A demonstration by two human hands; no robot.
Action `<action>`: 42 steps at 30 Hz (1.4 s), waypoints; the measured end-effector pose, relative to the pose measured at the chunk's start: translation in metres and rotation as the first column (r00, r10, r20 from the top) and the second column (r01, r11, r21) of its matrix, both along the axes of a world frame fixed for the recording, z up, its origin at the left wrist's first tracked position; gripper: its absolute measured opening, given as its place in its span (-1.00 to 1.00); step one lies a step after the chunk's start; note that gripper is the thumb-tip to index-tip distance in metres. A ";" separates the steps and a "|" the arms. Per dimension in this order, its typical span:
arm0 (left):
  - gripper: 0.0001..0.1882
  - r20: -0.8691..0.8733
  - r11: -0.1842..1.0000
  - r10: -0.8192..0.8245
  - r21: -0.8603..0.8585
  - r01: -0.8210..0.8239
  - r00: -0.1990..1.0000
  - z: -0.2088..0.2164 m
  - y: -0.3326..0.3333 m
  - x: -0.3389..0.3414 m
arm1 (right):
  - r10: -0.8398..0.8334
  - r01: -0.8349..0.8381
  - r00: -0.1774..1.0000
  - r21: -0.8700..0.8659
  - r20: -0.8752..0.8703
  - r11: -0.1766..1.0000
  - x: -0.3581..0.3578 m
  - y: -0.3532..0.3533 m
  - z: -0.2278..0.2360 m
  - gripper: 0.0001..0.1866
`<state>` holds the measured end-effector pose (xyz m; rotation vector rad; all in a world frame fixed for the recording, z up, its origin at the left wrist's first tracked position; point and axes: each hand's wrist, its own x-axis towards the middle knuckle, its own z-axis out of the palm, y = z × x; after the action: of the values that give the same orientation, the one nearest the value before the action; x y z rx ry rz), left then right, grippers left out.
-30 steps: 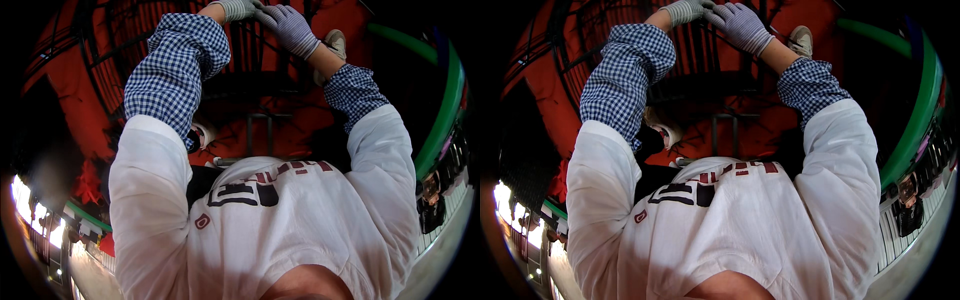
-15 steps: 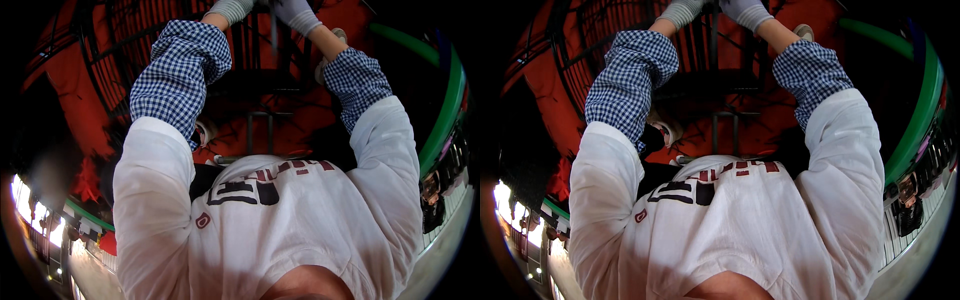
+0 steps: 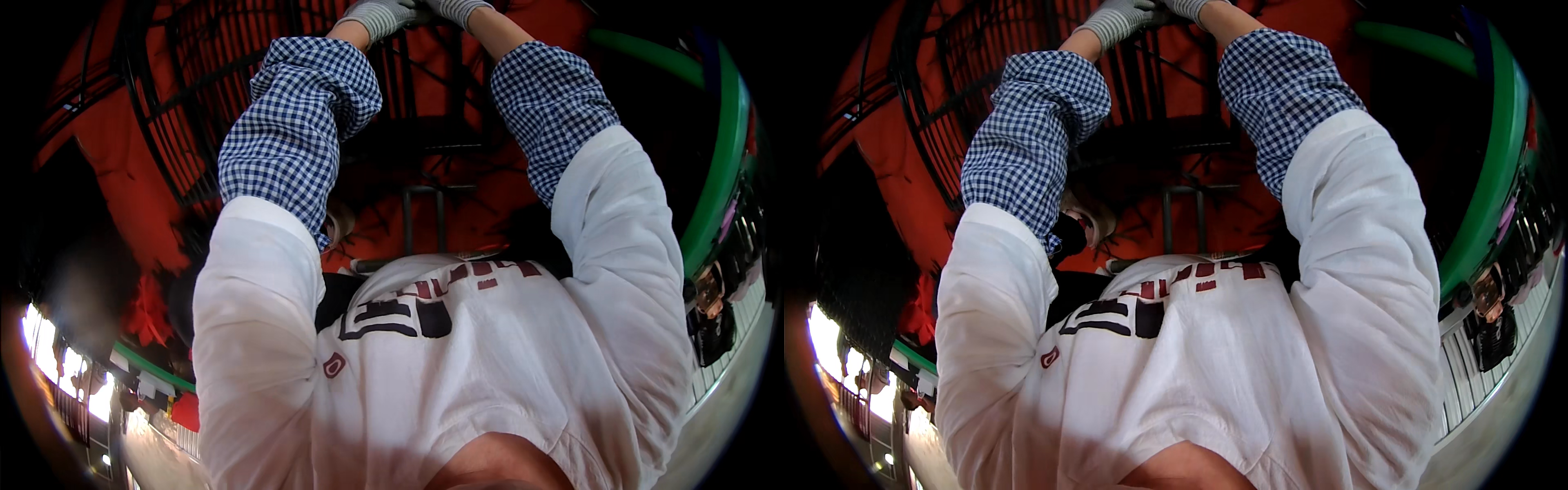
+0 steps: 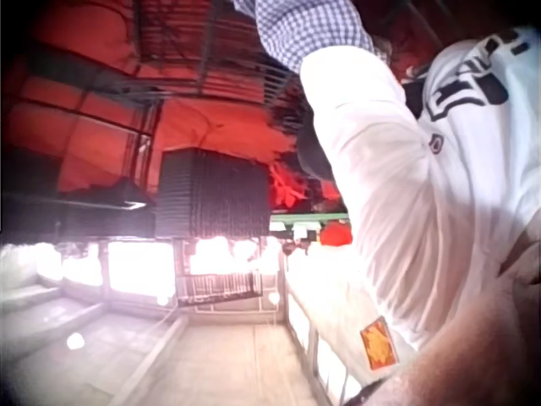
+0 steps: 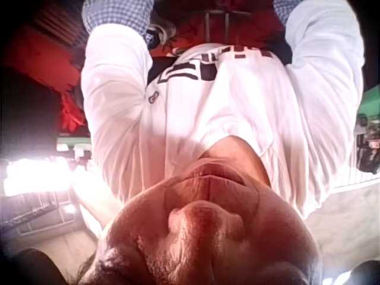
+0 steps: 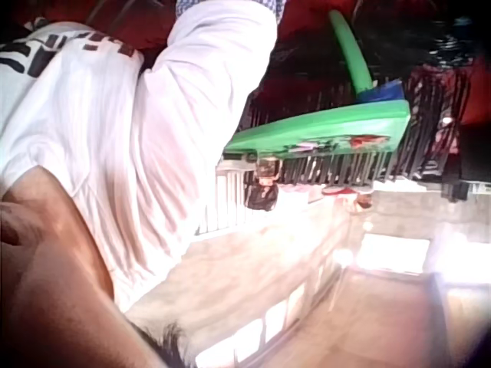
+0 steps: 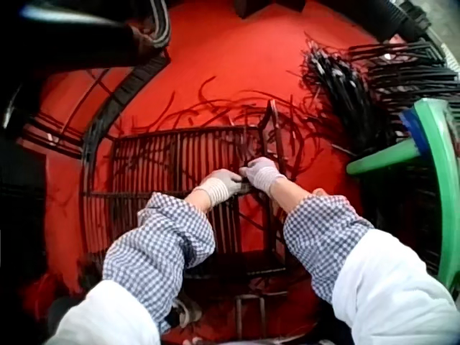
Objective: The person attaches long black strips onto a metal rack frame by hand and using a pneumatic tool.
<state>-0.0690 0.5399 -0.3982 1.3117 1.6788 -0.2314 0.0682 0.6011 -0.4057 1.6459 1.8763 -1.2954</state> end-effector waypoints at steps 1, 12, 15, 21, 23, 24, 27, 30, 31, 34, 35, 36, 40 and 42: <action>-0.66 0.049 0.997 0.076 -0.002 -0.076 0.996 0.002 -0.004 -0.001 | -0.080 0.084 0.992 0.041 -0.095 0.996 0.002 -0.003 -0.010 -0.50; -0.59 0.456 0.941 0.006 0.299 -0.160 0.890 -0.045 0.015 0.014 | 0.159 -0.090 0.986 0.965 0.051 0.248 0.302 -0.077 0.271 -0.87; -0.72 0.529 0.886 0.107 0.334 -0.323 0.841 -0.096 0.004 -0.005 | -0.175 -0.072 0.981 0.996 0.079 0.050 0.431 -0.155 0.283 -0.83; -0.62 0.423 0.891 0.183 0.310 -0.331 0.888 -0.142 0.017 0.004 | -0.863 0.070 0.404 0.930 0.304 0.360 0.686 -0.375 0.258 -0.54; -0.61 0.401 0.869 0.202 0.348 -0.352 0.894 -0.140 0.013 -0.001 | -0.880 0.236 0.299 0.865 0.368 0.442 0.707 -0.407 0.251 -0.43; -0.62 0.240 0.851 0.206 0.434 -0.295 0.949 -0.131 0.017 -0.012 | -0.877 0.294 0.259 0.832 0.404 0.470 0.710 -0.397 0.260 -0.39; -0.70 0.329 0.846 0.298 0.344 -0.407 0.896 -0.098 0.007 0.011 | -0.864 0.248 0.289 0.839 0.413 0.484 0.727 -0.382 0.257 -0.34; -0.65 0.390 0.819 0.291 0.371 -0.438 0.874 -0.025 -0.016 0.010 | -0.790 0.303 0.579 0.847 0.200 0.437 0.692 -0.331 0.262 -0.41; -0.57 0.294 0.765 0.256 0.521 -0.379 0.921 -0.034 -0.004 0.019 | -0.771 0.226 0.584 0.861 0.254 0.455 0.732 -0.325 0.254 -0.40; -0.55 0.217 0.852 0.170 0.458 -0.254 0.961 -0.029 0.018 0.044 | -0.810 0.184 0.428 0.839 0.402 0.513 0.794 -0.306 0.244 -0.12; -0.60 0.177 0.833 0.196 0.489 -0.259 0.964 -0.037 0.013 0.033 | -0.834 0.245 0.410 0.835 0.371 0.492 0.803 -0.295 0.236 -0.08; -0.58 0.199 0.887 0.234 0.356 -0.293 0.952 -0.030 0.025 0.052 | -0.862 0.269 0.413 0.866 0.293 0.422 0.845 -0.304 0.244 -0.11; -0.51 -0.005 0.918 0.263 0.309 -0.248 0.965 0.006 0.014 0.072 | -0.863 0.221 0.339 0.859 0.376 0.461 0.834 -0.306 0.226 -0.20; -0.45 0.013 0.909 0.269 0.328 -0.258 0.963 0.001 0.014 0.059 | -0.855 0.264 0.489 0.905 0.173 0.334 0.812 -0.308 0.245 -0.24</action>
<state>-0.0097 0.5536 -0.3968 1.3017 1.9603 0.1970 0.8803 0.2932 -0.1610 2.9873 1.3756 0.2754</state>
